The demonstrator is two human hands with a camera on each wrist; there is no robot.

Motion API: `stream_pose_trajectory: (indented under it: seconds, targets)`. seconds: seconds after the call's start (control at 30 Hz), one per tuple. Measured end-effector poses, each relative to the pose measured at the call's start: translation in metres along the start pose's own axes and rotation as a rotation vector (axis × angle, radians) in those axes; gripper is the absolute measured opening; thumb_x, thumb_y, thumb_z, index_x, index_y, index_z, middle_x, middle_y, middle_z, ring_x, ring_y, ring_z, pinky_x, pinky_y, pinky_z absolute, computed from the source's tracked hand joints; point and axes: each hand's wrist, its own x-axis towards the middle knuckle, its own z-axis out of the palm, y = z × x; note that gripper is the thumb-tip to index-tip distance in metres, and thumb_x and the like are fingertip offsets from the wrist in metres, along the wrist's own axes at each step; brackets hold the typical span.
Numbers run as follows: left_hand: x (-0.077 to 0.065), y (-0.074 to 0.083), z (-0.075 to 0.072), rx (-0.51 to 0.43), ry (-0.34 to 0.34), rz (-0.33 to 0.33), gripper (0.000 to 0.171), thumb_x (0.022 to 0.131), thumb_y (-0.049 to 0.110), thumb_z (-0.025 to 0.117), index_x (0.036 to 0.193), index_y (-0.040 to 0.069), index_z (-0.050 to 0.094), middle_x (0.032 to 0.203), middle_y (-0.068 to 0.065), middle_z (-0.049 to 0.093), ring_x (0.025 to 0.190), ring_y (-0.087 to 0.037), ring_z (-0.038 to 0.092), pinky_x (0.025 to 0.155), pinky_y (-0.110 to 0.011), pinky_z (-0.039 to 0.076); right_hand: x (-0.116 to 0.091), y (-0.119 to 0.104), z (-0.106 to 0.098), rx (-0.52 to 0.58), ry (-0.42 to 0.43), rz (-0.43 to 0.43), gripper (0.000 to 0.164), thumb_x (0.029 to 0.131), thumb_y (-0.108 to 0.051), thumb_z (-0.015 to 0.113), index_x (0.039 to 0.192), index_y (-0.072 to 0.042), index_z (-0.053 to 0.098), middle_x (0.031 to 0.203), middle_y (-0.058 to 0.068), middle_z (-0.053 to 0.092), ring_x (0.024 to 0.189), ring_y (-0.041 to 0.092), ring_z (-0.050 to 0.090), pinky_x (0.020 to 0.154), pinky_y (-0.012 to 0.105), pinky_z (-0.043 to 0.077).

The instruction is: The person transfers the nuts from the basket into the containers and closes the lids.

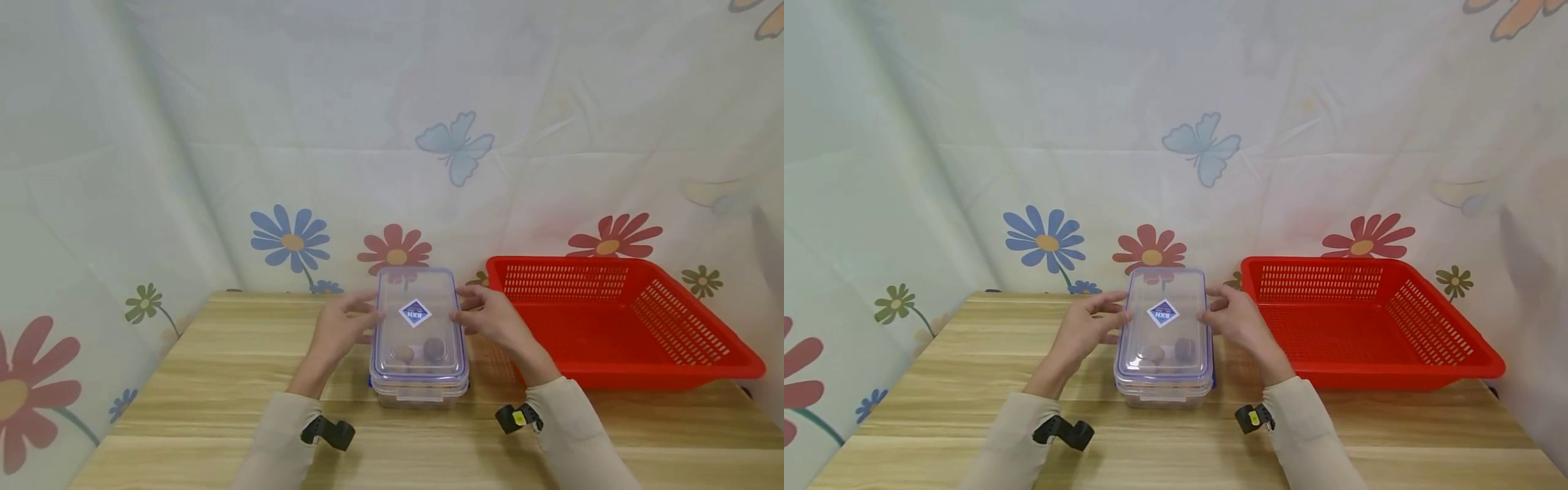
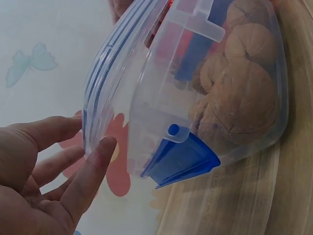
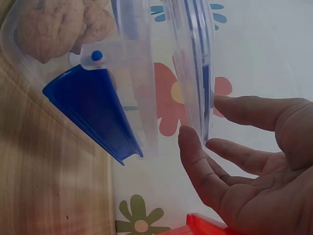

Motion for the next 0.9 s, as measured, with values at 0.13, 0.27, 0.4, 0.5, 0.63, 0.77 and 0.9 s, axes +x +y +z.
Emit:
stream_pose_trajectory:
  seconds: [0.13,0.27,0.4,0.5,0.63,0.77,0.9]
  targets:
    - [0.000,-0.002,0.002,0.039,0.005,-0.014,0.043,0.095,0.009,0.079,0.137,0.006,0.071,0.117,-0.021,0.072,0.094,-0.032,0.076,0.073,-0.043,0.068,-0.001,0.000,0.002,-0.004,-0.014,0.023,0.057,0.099,-0.010,0.075,0.151,0.002,0.054,0.125,0.027,0.067,0.100,0.039,0.074,0.087,0.048,0.065]
    - [-0.001,-0.002,0.003,0.079,0.007,-0.033,0.044,0.096,0.011,0.079,0.138,0.005,0.070,0.120,-0.021,0.073,0.097,-0.032,0.075,0.077,-0.046,0.067,-0.002,0.001,0.005,-0.012,-0.025,0.055,0.059,0.099,-0.011,0.075,0.153,0.000,0.052,0.129,0.026,0.066,0.105,0.041,0.073,0.090,0.050,0.064]
    - [0.000,-0.004,0.004,0.104,0.008,-0.049,0.043,0.096,0.012,0.080,0.138,0.004,0.070,0.120,-0.021,0.073,0.099,-0.033,0.075,0.079,-0.047,0.067,-0.002,0.002,0.007,-0.030,-0.033,0.070,0.059,0.100,-0.009,0.072,0.154,0.001,0.051,0.131,0.027,0.065,0.108,0.043,0.071,0.091,0.051,0.063]
    - [0.000,-0.004,0.005,0.117,0.006,-0.060,0.043,0.096,0.012,0.080,0.137,0.004,0.070,0.120,-0.021,0.074,0.099,-0.034,0.076,0.079,-0.047,0.067,-0.001,0.003,0.009,-0.044,-0.037,0.073,0.058,0.101,-0.008,0.071,0.153,0.002,0.050,0.130,0.028,0.065,0.109,0.044,0.070,0.091,0.052,0.064]
    - [-0.001,-0.003,0.005,0.121,-0.005,-0.071,0.043,0.097,0.013,0.080,0.137,0.004,0.070,0.120,-0.020,0.074,0.096,-0.033,0.077,0.079,-0.045,0.067,-0.002,0.003,0.010,-0.065,-0.034,0.082,0.058,0.101,-0.009,0.071,0.154,0.001,0.050,0.131,0.028,0.064,0.108,0.043,0.070,0.089,0.050,0.064]
    - [-0.002,-0.004,0.004,0.108,-0.015,-0.077,0.041,0.097,0.013,0.080,0.136,0.003,0.071,0.120,-0.020,0.074,0.092,-0.033,0.077,0.076,-0.043,0.067,-0.001,0.003,0.011,-0.073,-0.037,0.089,0.058,0.101,-0.009,0.070,0.154,0.002,0.050,0.129,0.027,0.064,0.105,0.042,0.071,0.088,0.050,0.065]
    - [-0.001,-0.006,0.003,0.105,-0.020,-0.084,0.039,0.097,0.013,0.080,0.134,0.003,0.072,0.120,-0.021,0.074,0.091,-0.032,0.077,0.074,-0.041,0.068,-0.001,0.003,0.012,-0.063,-0.043,0.086,0.057,0.101,-0.008,0.070,0.153,0.004,0.050,0.127,0.027,0.065,0.104,0.042,0.071,0.087,0.050,0.065]
